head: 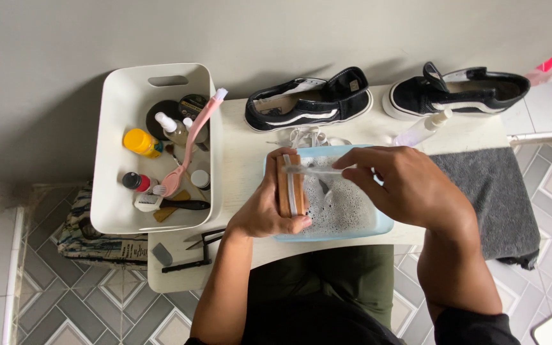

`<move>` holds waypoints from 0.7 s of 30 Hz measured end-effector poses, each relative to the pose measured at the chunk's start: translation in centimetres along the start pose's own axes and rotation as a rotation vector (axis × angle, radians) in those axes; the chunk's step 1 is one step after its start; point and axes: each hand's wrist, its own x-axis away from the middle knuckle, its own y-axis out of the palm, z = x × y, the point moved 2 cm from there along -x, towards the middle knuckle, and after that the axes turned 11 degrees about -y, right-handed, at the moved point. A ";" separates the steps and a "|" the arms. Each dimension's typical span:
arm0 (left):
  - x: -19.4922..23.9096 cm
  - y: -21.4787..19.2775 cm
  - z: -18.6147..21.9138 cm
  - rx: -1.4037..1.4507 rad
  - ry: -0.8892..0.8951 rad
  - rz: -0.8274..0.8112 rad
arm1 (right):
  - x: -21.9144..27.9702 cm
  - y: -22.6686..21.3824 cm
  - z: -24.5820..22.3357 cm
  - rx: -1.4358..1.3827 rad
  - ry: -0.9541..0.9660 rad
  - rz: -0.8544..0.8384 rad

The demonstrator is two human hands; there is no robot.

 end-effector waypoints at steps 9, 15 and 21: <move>0.3 -0.2 -0.8 0.110 0.047 0.038 | -1.3 -0.8 -1.5 -0.164 -0.265 -0.127; 0.5 0.1 0.2 0.021 0.023 0.010 | -1.4 -0.7 -1.0 0.026 -0.028 -0.048; 0.6 -0.1 0.1 -0.092 0.055 0.104 | -0.9 0.0 0.7 0.073 -0.001 0.026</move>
